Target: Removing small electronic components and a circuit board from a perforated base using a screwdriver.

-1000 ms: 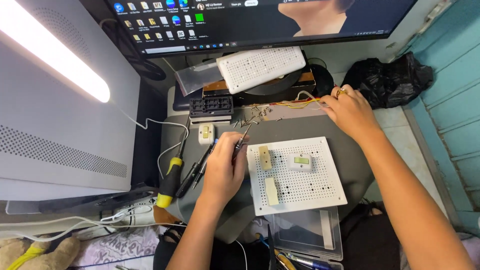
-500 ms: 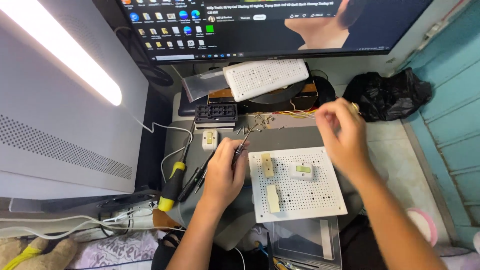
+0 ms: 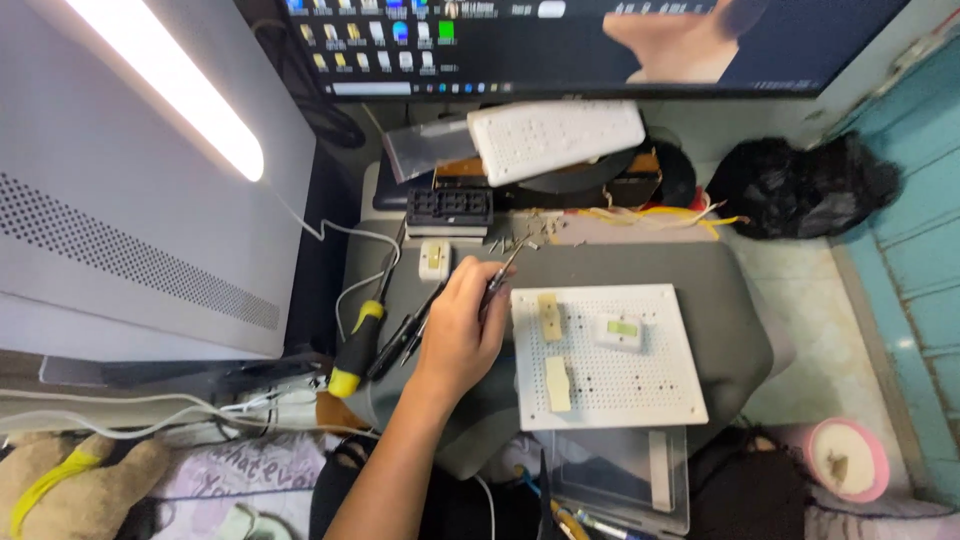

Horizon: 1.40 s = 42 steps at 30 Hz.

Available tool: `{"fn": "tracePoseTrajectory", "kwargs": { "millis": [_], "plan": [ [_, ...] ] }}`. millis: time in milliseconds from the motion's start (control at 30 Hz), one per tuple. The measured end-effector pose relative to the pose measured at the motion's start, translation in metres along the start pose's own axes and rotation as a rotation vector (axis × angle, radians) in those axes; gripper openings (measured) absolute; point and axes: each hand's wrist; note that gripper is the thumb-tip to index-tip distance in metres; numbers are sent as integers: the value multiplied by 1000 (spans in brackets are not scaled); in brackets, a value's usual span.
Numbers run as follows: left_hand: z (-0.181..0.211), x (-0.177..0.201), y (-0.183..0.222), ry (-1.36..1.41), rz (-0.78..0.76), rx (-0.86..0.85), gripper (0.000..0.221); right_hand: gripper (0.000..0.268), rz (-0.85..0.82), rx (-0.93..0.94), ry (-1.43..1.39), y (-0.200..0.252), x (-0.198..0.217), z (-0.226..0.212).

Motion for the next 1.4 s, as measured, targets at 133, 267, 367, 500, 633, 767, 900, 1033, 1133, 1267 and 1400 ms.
{"fn": "tracePoseTrajectory", "kwargs": {
  "millis": [133, 267, 367, 500, 633, 767, 900, 1033, 1133, 1267, 1400],
  "plan": [
    [-5, -1, 2, -8, -9, 30, 14, 35, -10, -11, 44, -1, 3, -2],
    [-10, 4, 2, -20, -66, 22, 14, 41, -4, -49, 117, -1, 4, -5],
    [-3, 12, -1, -17, -166, 25, 24, 45, -29, -113, 164, 1, 5, -10],
    [3, 17, -4, -47, -230, 34, 28, 37, 47, -22, 476, -13, -8, 61],
    [-2, 16, -6, -55, -252, 66, 26, 63, -114, -266, 442, -4, -24, 102],
    [1, 16, -7, -32, -262, 5, 28, 67, -195, -378, 623, 0, -32, 124],
    [-1, 15, -6, -114, -303, 16, 22, 46, -146, -287, 599, -1, -30, 137],
    [-4, 10, -2, -99, -288, 35, 29, 41, -133, -388, 408, 3, -29, 125],
    [-5, 9, -3, -119, -183, -9, 32, 45, -62, -422, -277, 9, -34, 125],
    [-3, 7, -4, -119, -159, -1, 33, 48, -236, -348, -1084, 6, -33, 121],
    [-12, 11, -2, -165, -83, -43, 34, 49, 40, -398, -546, 7, -26, 149]
  ]
}}
Point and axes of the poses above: each hand's wrist, its own y-axis away from the middle knuckle, its own x-axis out of the back of the hand, z = x × y, and after that the axes turned 15 degrees about -x, right-handed
